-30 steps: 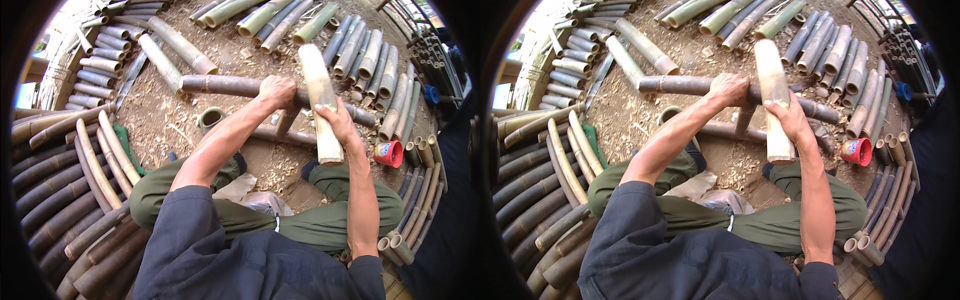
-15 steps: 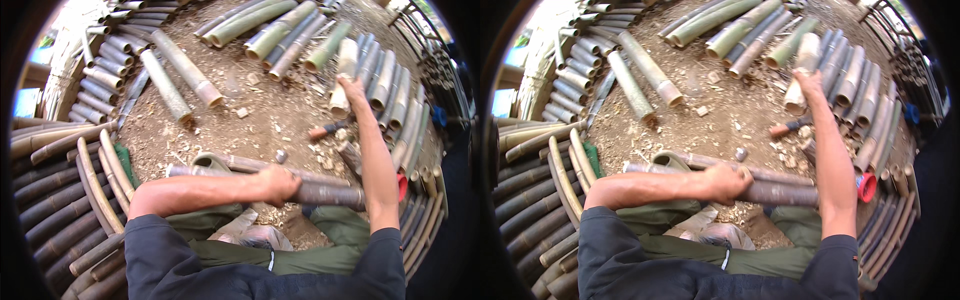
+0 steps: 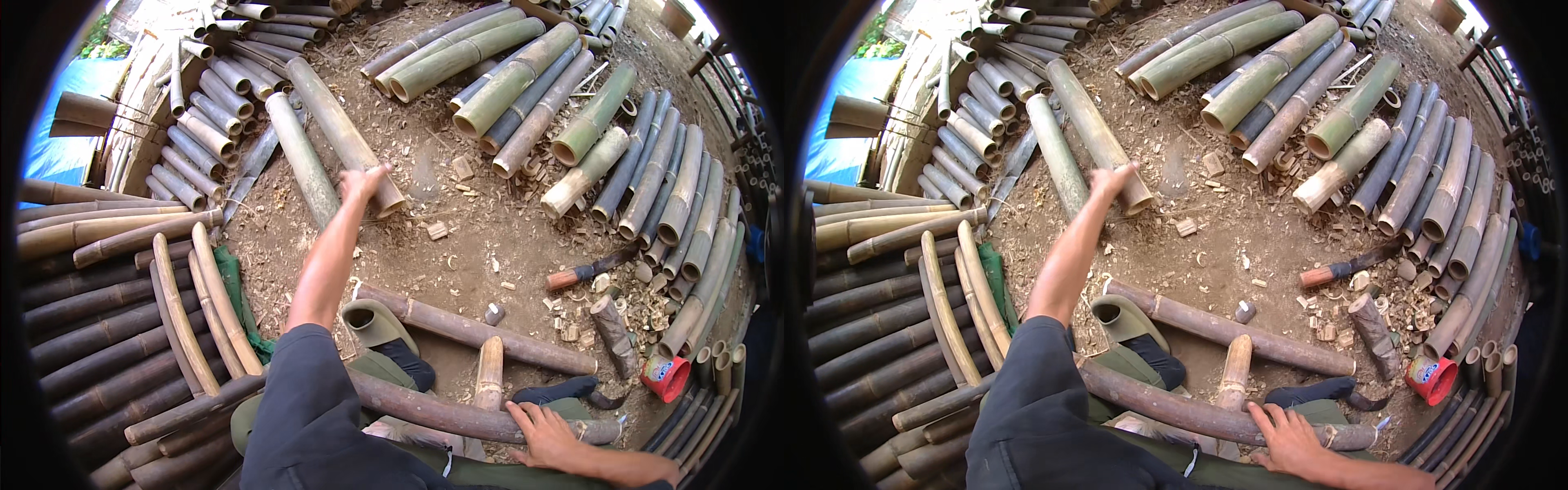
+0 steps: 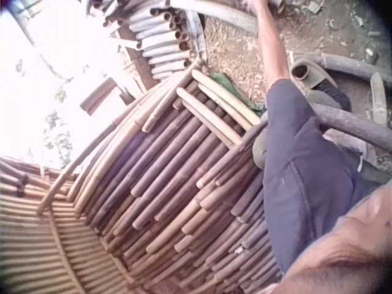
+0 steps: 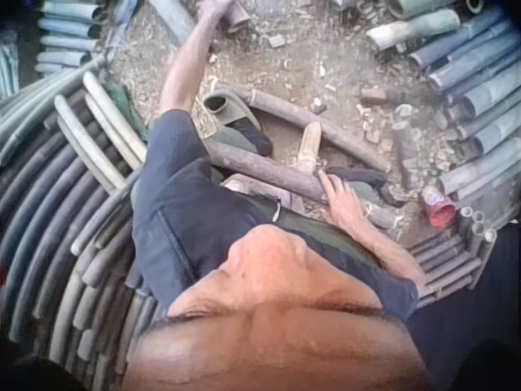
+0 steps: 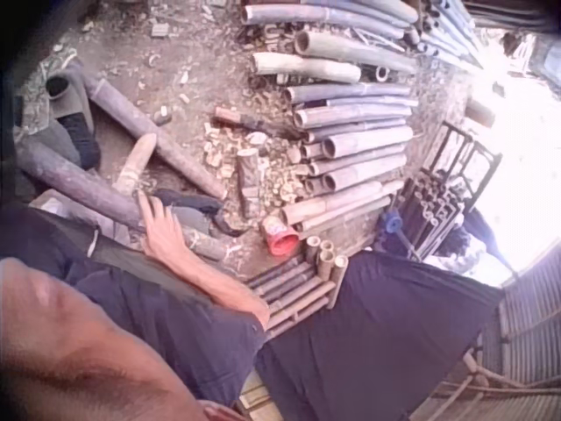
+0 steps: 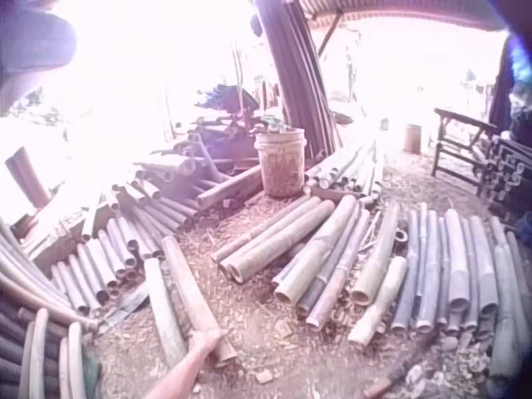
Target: The person carves a hole into a bamboo pole using a knife and a mallet, then joins another bamboo pole into the slot to assemble a frame.
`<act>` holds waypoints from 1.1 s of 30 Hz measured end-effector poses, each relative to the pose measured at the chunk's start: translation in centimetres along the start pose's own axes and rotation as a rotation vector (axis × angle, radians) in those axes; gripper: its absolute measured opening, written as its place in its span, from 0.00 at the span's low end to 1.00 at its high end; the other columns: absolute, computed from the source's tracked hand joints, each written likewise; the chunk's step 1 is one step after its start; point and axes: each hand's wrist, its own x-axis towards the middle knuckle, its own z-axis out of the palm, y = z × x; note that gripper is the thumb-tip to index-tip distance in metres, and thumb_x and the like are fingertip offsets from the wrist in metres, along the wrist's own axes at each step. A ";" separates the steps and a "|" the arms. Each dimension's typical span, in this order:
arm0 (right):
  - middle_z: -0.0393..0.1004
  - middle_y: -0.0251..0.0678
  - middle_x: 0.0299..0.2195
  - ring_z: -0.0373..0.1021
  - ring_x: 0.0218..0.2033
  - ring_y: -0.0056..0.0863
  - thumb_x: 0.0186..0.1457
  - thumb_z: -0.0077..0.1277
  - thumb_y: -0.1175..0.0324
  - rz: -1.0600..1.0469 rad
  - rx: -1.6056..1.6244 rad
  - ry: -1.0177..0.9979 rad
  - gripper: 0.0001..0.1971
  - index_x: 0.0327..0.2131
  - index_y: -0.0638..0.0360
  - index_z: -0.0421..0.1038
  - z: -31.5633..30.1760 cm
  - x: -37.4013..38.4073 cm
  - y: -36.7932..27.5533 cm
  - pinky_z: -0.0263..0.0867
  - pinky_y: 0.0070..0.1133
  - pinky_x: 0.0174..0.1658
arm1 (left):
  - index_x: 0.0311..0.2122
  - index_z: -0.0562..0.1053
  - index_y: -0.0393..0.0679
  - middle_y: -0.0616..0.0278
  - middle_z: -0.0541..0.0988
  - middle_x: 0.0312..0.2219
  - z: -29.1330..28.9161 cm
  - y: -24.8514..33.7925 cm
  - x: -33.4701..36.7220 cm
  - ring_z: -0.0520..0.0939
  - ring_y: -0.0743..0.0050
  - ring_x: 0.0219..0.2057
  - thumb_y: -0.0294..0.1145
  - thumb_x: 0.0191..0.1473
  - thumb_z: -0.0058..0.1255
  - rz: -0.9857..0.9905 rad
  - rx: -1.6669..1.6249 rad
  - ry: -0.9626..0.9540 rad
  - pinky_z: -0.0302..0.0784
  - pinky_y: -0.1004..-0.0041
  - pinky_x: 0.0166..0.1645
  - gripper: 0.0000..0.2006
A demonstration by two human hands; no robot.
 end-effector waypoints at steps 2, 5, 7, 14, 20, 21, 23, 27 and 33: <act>0.69 0.48 0.42 0.69 0.44 0.47 0.38 0.67 0.51 0.097 -0.025 -0.005 0.49 0.62 0.56 0.52 1.6 0.0 1.3 0.67 0.41 0.47 | 0.60 0.42 0.22 0.35 0.70 0.49 2.7 -1.5 -0.2 0.76 0.49 0.50 0.55 0.36 0.70 0.089 0.083 0.045 0.74 0.62 0.56 0.62; 0.71 0.43 0.36 0.72 0.38 0.44 0.37 0.68 0.53 0.104 -0.072 0.135 0.40 0.53 0.57 0.60 -0.7 -0.7 1.5 0.69 0.37 0.43 | 0.58 0.41 0.24 0.34 0.70 0.48 3.2 0.7 -3.3 0.80 0.52 0.45 0.50 0.38 0.70 0.030 -0.058 -0.106 0.80 0.66 0.48 0.58; 0.73 0.43 0.33 0.74 0.35 0.43 0.35 0.69 0.52 0.085 -0.152 0.204 0.35 0.44 0.56 0.63 -3.9 -2.1 1.3 0.71 0.33 0.39 | 0.57 0.43 0.27 0.35 0.69 0.47 2.9 1.5 -6.3 0.81 0.51 0.39 0.47 0.41 0.68 -0.003 -0.059 -0.141 0.85 0.66 0.36 0.53; 0.75 0.38 0.31 0.74 0.34 0.37 0.28 0.69 0.51 0.258 -0.409 0.280 0.36 0.43 0.54 0.68 -8.9 -16.1 -2.7 0.70 0.31 0.38 | 0.49 0.69 0.40 0.50 0.78 0.43 2.9 1.9 -27.8 0.81 0.60 0.44 0.38 0.49 0.63 0.980 0.355 -1.207 0.77 0.67 0.49 0.24; 0.75 0.41 0.29 0.74 0.33 0.42 0.18 0.64 0.59 0.537 -0.193 0.650 0.32 0.36 0.57 0.73 -4.5 -30.9 -2.9 0.69 0.32 0.38 | 0.57 0.67 0.44 0.52 0.70 0.55 -2.5 8.7 -24.7 0.69 0.56 0.58 0.20 0.48 0.49 1.289 0.794 -0.334 0.70 0.62 0.60 0.28; 0.75 0.42 0.29 0.74 0.32 0.40 0.19 0.63 0.60 0.639 -0.076 0.756 0.33 0.38 0.61 0.72 -3.4 -32.5 -3.5 0.68 0.29 0.40 | 0.58 0.64 0.41 0.53 0.66 0.57 -2.6 8.0 -21.3 0.65 0.55 0.61 0.23 0.47 0.53 1.310 1.167 -0.208 0.68 0.60 0.61 0.30; 0.74 0.44 0.34 0.73 0.37 0.35 0.23 0.61 0.60 0.794 0.139 0.912 0.37 0.44 0.66 0.69 -2.0 -34.8 -4.9 0.66 0.26 0.47 | 0.64 0.55 0.41 0.51 0.63 0.60 -1.3 4.1 -17.9 0.61 0.52 0.63 0.31 0.43 0.63 1.229 1.339 -0.191 0.63 0.54 0.64 0.43; 0.70 0.47 0.49 0.71 0.42 0.34 0.34 0.62 0.60 0.894 -0.021 1.309 0.46 0.59 0.71 0.58 6.9 -40.5 -0.7 0.66 0.27 0.50 | 0.67 0.50 0.43 0.52 0.59 0.63 5.8 -4.1 -15.8 0.56 0.55 0.66 0.34 0.43 0.65 1.487 1.395 -0.164 0.55 0.51 0.67 0.48; 0.63 0.47 0.57 0.66 0.51 0.31 0.55 0.57 0.57 1.088 -0.169 1.349 0.40 0.63 0.72 0.52 15.2 -49.6 2.9 0.60 0.27 0.57 | 0.56 0.66 0.47 0.59 0.73 0.52 10.3 1.0 -19.2 0.72 0.62 0.54 0.47 0.39 0.67 1.459 1.417 -0.671 0.67 0.55 0.58 0.38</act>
